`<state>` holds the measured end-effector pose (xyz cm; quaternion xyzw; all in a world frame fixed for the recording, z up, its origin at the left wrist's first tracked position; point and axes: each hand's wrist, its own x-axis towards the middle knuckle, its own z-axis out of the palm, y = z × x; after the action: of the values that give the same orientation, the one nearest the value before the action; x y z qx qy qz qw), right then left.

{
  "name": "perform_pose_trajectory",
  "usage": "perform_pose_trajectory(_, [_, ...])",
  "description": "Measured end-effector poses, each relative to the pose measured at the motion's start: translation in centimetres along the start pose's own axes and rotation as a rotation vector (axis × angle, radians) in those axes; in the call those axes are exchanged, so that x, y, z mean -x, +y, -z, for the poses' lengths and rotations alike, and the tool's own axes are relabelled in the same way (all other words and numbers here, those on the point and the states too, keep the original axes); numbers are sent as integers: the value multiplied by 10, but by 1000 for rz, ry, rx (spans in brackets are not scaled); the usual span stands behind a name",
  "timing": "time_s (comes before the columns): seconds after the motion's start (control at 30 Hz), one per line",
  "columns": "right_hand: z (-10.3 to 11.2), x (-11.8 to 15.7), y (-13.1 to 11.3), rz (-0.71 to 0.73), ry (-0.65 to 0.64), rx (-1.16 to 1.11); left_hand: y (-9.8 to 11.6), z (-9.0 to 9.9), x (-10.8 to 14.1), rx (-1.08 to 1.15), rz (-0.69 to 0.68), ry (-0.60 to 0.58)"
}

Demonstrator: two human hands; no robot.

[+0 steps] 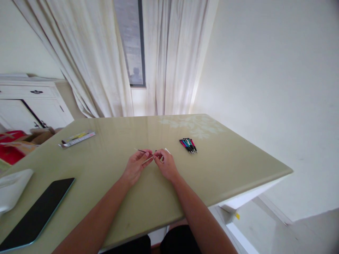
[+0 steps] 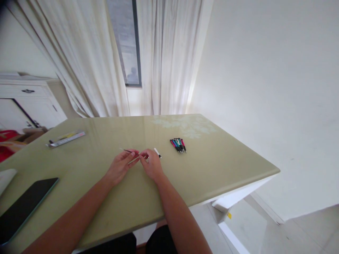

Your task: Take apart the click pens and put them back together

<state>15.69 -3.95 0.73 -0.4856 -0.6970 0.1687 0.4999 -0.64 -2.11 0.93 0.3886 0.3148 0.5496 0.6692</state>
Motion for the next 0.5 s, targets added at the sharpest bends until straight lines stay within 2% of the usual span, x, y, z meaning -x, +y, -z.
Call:
perform_pose_trajectory(0.13, [3, -2, -1, 70, 22, 19, -5, -3, 2, -65, 82, -49])
perform_pose_trajectory(0.33, [1, -3, 2, -2, 89, 36, -5, -2, 0, -46, 78, -47])
perform_pose_trajectory(0.43, [4, -2, 5, -34, 95, 215, -4, 1, -3, -39, 30, 11])
perform_pose_trajectory(0.5, [5, -2, 6, -63, 37, 417, -3, 4, -5, -23, -4, 59])
